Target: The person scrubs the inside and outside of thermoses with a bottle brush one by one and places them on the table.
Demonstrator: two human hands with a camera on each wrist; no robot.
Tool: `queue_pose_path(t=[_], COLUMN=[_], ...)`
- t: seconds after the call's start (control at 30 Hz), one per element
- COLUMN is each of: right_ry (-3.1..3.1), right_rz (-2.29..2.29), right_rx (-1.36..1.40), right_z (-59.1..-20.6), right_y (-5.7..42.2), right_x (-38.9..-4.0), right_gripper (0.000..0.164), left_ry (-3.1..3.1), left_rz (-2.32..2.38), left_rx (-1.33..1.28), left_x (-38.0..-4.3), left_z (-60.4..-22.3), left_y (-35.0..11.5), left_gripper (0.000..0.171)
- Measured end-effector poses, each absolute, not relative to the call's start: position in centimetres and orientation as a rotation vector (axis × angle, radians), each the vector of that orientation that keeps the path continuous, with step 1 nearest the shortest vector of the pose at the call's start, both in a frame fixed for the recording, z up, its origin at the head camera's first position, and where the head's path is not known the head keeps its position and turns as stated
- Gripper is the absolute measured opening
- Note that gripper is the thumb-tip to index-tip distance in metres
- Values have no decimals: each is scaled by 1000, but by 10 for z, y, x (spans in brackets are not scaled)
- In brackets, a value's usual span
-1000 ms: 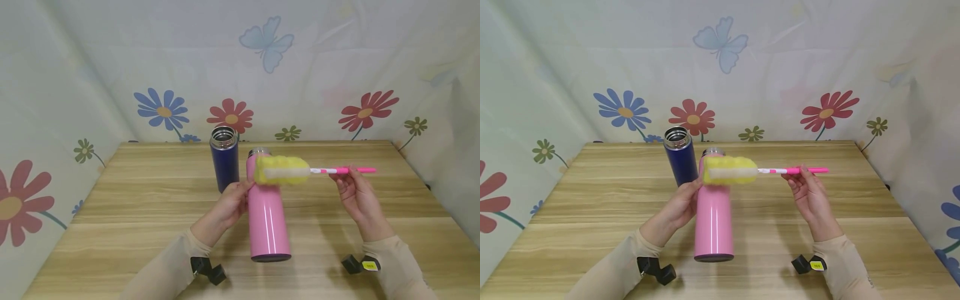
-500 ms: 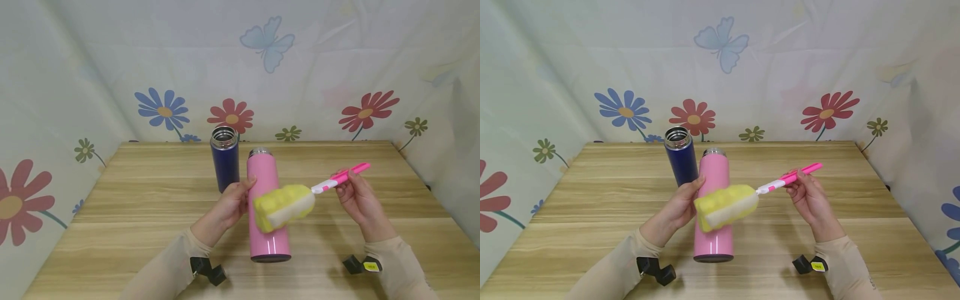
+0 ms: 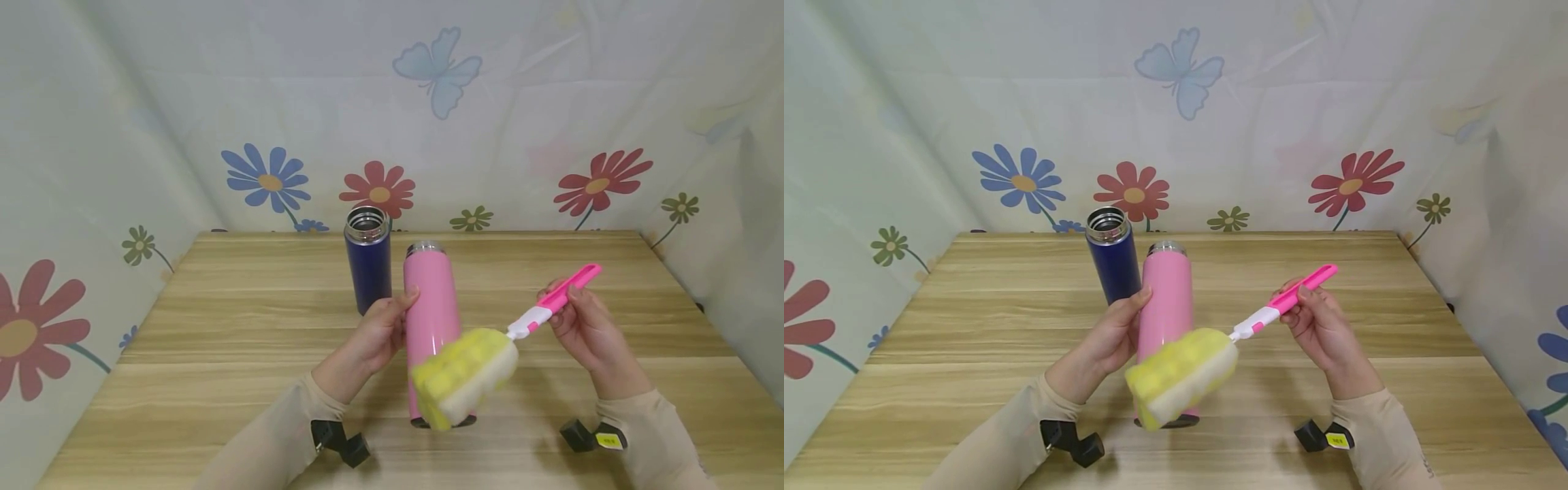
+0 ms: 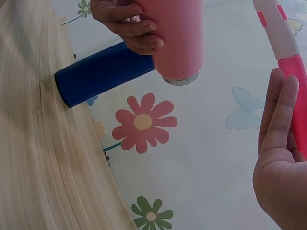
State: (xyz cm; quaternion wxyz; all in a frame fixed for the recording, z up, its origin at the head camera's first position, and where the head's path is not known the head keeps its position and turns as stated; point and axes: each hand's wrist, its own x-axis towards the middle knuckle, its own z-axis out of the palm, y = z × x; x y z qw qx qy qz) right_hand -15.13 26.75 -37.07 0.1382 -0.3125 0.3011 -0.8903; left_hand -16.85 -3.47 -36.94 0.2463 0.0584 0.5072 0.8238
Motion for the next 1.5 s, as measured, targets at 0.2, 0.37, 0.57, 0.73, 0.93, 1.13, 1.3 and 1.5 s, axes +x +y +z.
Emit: queue_pose_path(t=[0.2,0.37,0.57,0.73,0.93,1.13,1.3,1.5], right_ry=[883,893,919,936,953,957,1014,962], right_rz=[-2559,-2563,-2584,-2614,-2667,-2768,-2843,-2859], right_rx=[-916,-916,-898,-878,-803,-691,-576,-615], right_z=[-367,-365,-364,-364,-364,-365,-365,-368], right_y=[267,267,268,269,271,272,271,272], right_x=[-149,-149,-149,-150,-149,-150,-150,-153], right_gripper=[40,40,38,37,40,39,36,36], left_ry=[1395,1398,1381,1375,1374,1371,1359,1379], left_rz=[2241,2232,2234,2232,2233,2248,2265,2253], left_rx=[151,156,172,181,194,235,281,273], left_x=[-167,-167,-167,-165,-164,-163,-164,-163], left_z=[-367,-368,-369,-369,-369,-372,-377,-376], left_y=[-33,-33,-32,-32,-31,-32,-33,-32], left_gripper=[63,61,62,64,57,48,45,48])
